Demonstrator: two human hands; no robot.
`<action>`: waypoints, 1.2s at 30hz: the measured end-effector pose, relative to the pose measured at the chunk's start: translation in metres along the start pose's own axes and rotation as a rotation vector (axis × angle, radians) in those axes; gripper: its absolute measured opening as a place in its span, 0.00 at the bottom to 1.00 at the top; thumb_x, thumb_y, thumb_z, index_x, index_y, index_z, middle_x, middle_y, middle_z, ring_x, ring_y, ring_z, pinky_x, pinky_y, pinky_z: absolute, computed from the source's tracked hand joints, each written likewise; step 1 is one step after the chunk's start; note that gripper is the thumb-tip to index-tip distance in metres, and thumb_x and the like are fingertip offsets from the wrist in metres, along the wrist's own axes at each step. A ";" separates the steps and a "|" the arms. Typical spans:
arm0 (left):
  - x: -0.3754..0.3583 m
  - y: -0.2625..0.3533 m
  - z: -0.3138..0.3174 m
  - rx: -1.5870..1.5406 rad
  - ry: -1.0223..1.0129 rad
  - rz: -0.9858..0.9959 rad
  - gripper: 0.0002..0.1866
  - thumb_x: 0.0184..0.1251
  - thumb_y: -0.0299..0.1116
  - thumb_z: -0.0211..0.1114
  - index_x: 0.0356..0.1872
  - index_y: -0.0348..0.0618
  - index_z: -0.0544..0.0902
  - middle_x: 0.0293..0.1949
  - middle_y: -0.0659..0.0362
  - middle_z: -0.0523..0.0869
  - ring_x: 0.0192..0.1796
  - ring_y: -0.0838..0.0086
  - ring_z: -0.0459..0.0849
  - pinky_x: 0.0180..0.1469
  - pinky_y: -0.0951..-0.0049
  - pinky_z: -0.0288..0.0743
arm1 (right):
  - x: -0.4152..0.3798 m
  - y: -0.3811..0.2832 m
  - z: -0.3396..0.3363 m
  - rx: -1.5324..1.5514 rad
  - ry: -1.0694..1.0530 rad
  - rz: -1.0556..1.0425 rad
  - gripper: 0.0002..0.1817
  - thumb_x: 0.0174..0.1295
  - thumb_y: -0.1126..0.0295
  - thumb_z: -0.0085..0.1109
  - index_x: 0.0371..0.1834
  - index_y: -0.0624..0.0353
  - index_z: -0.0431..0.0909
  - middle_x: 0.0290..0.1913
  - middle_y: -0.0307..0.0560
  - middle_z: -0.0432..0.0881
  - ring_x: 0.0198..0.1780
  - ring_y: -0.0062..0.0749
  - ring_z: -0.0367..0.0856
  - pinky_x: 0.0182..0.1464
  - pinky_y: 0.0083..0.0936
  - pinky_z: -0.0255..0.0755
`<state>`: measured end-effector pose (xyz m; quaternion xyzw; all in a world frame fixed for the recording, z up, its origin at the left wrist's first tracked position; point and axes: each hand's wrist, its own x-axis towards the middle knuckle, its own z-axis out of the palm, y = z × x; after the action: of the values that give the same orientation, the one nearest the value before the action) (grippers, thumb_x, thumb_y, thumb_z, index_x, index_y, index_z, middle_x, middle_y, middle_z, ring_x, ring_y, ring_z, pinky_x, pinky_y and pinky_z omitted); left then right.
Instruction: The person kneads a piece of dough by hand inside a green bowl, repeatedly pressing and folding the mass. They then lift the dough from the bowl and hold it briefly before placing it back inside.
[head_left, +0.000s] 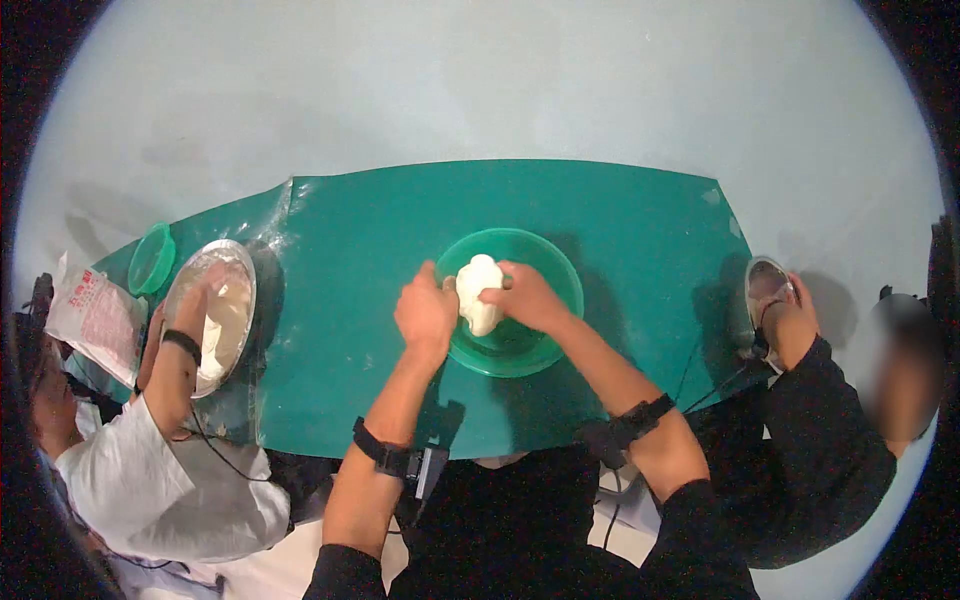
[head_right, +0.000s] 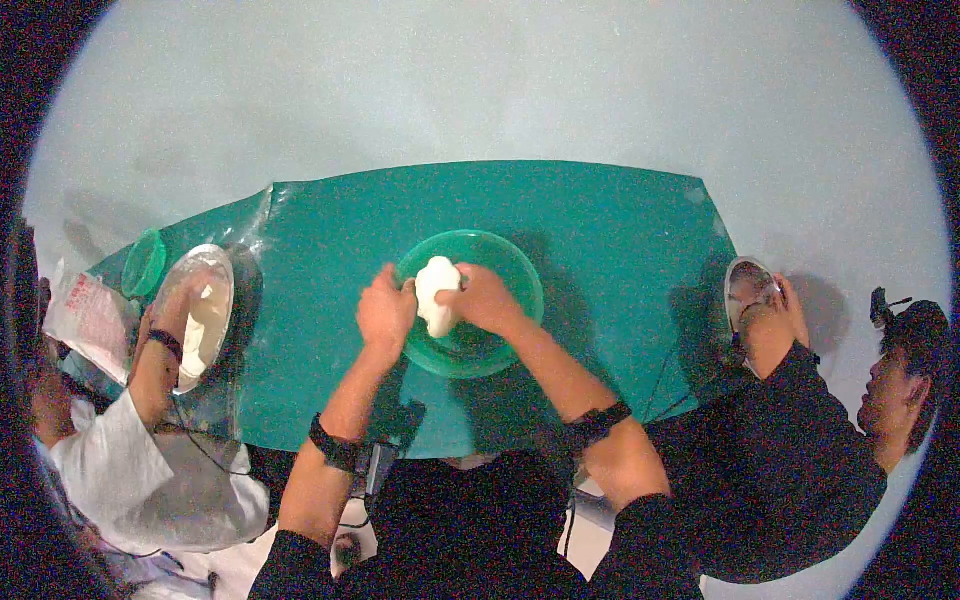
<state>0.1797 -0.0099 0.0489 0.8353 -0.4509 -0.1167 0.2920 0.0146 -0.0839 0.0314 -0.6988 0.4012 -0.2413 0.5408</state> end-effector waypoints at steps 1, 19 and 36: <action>0.000 0.000 -0.001 0.009 -0.014 -0.013 0.18 0.70 0.42 0.69 0.55 0.44 0.83 0.43 0.41 0.91 0.48 0.40 0.89 0.51 0.42 0.83 | -0.002 0.001 -0.006 0.108 -0.043 0.091 0.33 0.57 0.51 0.73 0.61 0.63 0.82 0.50 0.56 0.90 0.48 0.42 0.91 0.49 0.39 0.86; 0.000 -0.014 0.010 0.018 0.003 0.070 0.21 0.70 0.43 0.69 0.58 0.42 0.83 0.41 0.43 0.91 0.46 0.42 0.90 0.49 0.42 0.84 | -0.057 -0.084 -0.010 -0.476 0.143 0.202 0.32 0.69 0.64 0.63 0.73 0.68 0.70 0.65 0.71 0.80 0.69 0.62 0.77 0.70 0.47 0.73; -0.004 -0.010 0.000 -0.025 -0.051 0.046 0.16 0.72 0.41 0.68 0.53 0.42 0.82 0.42 0.41 0.91 0.49 0.39 0.88 0.51 0.41 0.81 | -0.040 -0.018 -0.043 -0.551 -0.084 0.048 0.33 0.56 0.65 0.69 0.67 0.62 0.74 0.58 0.58 0.84 0.60 0.52 0.84 0.63 0.41 0.77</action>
<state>0.1843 -0.0024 0.0430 0.8177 -0.4760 -0.1367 0.2934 -0.0352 -0.0732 0.0655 -0.8192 0.4455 -0.0809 0.3520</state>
